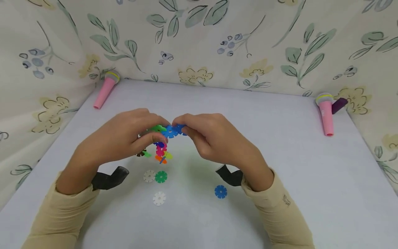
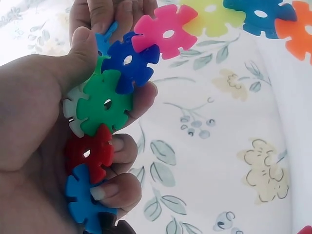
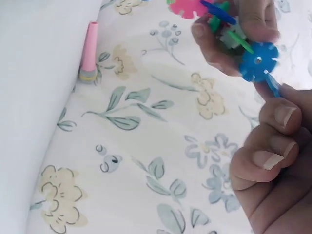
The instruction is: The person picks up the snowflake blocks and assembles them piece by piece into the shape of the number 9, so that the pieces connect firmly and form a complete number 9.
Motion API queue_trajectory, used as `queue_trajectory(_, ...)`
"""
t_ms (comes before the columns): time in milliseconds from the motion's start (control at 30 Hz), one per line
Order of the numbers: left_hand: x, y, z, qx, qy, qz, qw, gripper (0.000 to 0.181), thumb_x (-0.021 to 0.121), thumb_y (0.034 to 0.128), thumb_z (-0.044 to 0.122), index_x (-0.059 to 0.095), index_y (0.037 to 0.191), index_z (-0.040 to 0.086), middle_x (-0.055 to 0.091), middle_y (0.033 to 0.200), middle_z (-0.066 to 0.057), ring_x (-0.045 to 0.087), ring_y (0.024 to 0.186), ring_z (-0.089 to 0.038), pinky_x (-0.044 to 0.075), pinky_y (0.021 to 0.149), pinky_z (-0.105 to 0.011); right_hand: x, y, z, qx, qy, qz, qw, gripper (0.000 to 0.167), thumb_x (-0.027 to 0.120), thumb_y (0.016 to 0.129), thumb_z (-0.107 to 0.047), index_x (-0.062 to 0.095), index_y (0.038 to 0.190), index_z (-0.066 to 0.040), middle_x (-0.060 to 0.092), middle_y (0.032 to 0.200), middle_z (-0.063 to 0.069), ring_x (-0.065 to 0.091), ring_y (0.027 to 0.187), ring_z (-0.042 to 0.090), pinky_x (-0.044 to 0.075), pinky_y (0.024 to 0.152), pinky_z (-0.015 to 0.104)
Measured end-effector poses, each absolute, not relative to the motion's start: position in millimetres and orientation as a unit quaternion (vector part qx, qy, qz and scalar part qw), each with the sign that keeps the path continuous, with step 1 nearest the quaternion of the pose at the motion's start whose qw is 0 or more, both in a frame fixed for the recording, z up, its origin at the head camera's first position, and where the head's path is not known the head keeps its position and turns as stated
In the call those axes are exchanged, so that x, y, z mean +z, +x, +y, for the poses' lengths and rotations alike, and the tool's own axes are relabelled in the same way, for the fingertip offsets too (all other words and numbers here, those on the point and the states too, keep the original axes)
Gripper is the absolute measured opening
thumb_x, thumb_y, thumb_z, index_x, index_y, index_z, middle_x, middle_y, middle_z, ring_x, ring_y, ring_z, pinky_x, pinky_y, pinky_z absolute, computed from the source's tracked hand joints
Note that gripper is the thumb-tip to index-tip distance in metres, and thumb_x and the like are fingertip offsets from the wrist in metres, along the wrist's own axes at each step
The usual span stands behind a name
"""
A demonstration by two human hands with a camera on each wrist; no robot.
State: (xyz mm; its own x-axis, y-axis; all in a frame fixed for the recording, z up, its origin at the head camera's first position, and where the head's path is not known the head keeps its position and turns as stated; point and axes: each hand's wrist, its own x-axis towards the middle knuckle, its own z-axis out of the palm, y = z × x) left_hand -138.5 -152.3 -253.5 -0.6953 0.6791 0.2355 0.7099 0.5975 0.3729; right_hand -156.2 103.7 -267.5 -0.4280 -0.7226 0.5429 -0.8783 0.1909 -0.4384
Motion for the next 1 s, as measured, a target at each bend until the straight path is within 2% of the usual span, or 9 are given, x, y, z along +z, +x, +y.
queue_trajectory(200, -254.4, -136.8, -149.4, -0.221, -0.396, -0.891, 0.02, 0.024, 0.067, 0.0969, 0.037, 0.071, 0.112, 0.017, 0.06, 0.08, 0.017, 0.05, 0.083, -0.009, 0.045, 0.068, -0.029, -263.0, -154.9, 110.9, 0.363, 0.539, -0.758, 0.048, 0.027, 0.059, 0.094, 0.01, 0.068, 0.118, -0.001, 0.067, 0.097, -0.005, 0.047, 0.066, 0.004, 0.044, 0.062, 0.02)
queue_trajectory(300, -254.4, -135.9, -149.7, -0.227, -0.396, -0.889, 0.023, 0.025, 0.067, 0.0976, 0.036, 0.071, 0.112, 0.017, 0.059, 0.079, 0.017, 0.05, 0.083, -0.01, 0.045, 0.07, -0.03, -262.2, -153.6, 110.9, 0.37, 0.537, -0.757, 0.041, 0.029, 0.059, 0.095, 0.01, 0.067, 0.12, -0.001, 0.066, 0.096, -0.005, 0.041, 0.062, 0.005, 0.039, 0.057, 0.02)
queue_trajectory(500, -252.6, -135.0, -152.4, -0.25, -0.392, -0.885, 0.037, 0.026, 0.065, 0.0989, 0.035, 0.07, 0.114, 0.015, 0.057, 0.079, 0.014, 0.05, 0.08, -0.009, 0.045, 0.068, -0.031, -268.7, -150.0, 97.7, 0.414, 0.515, -0.746, 0.084, 0.031, 0.056, 0.095, 0.012, 0.064, 0.123, 0.001, 0.068, 0.101, 0.0, 0.046, 0.065, 0.007, 0.042, 0.059, 0.022)
queue_trajectory(633, -252.0, -135.3, -155.4, -0.252, -0.389, -0.884, 0.056, 0.027, 0.067, 0.0973, 0.034, 0.07, 0.115, 0.014, 0.056, 0.078, 0.013, 0.049, 0.077, -0.008, 0.044, 0.065, -0.03, -275.7, -148.4, 87.5, 0.436, 0.503, -0.738, 0.115, 0.03, 0.055, 0.095, 0.013, 0.063, 0.122, 0.002, 0.063, 0.089, -0.001, 0.047, 0.065, 0.008, 0.043, 0.059, 0.022)
queue_trajectory(733, -251.5, -136.1, -157.0, -0.241, -0.381, -0.891, 0.062, 0.025, 0.067, 0.0975, 0.034, 0.071, 0.109, 0.013, 0.056, 0.076, 0.013, 0.049, 0.076, -0.009, 0.043, 0.063, -0.03, -277.9, -149.3, 84.0, 0.436, 0.492, -0.744, 0.123, 0.032, 0.055, 0.095, 0.012, 0.062, 0.125, 0.003, 0.057, 0.08, -0.001, 0.048, 0.064, 0.007, 0.042, 0.056, 0.022)
queue_trajectory(867, -247.3, -136.9, -159.3, -0.245, -0.358, -0.899, 0.056, 0.025, 0.065, 0.0992, 0.036, 0.071, 0.11, 0.014, 0.057, 0.078, 0.011, 0.05, 0.079, -0.011, 0.045, 0.066, -0.032, -278.6, -155.0, 84.3, 0.457, 0.469, -0.751, 0.078, 0.057, 0.064, 0.093, 0.008, 0.043, 0.146, 0.0, 0.063, 0.086, -0.002, 0.059, 0.07, 0.007, 0.053, 0.06, 0.026)
queue_trajectory(933, -244.6, -136.1, -161.8, -0.254, -0.348, -0.901, 0.052, 0.027, 0.064, 0.099, 0.038, 0.071, 0.114, 0.016, 0.057, 0.081, 0.01, 0.05, 0.081, -0.01, 0.046, 0.068, -0.032, -281.7, -159.7, 84.6, 0.469, 0.454, -0.757, 0.046, 0.068, 0.069, 0.091, 0.005, 0.036, 0.15, -0.002, 0.066, 0.091, -0.002, 0.063, 0.076, 0.008, 0.056, 0.065, 0.029)
queue_trajectory(1000, -242.2, -134.7, -164.5, -0.261, -0.345, -0.9, 0.054, 0.03, 0.065, 0.0977, 0.041, 0.07, 0.117, 0.018, 0.057, 0.084, 0.01, 0.05, 0.081, -0.009, 0.046, 0.067, -0.032, -287.5, -163.9, 82.8, 0.452, 0.445, -0.773, 0.007, 0.061, 0.074, 0.089, 0.0, 0.044, 0.143, -0.003, 0.066, 0.092, -0.003, 0.063, 0.079, 0.009, 0.057, 0.067, 0.031)
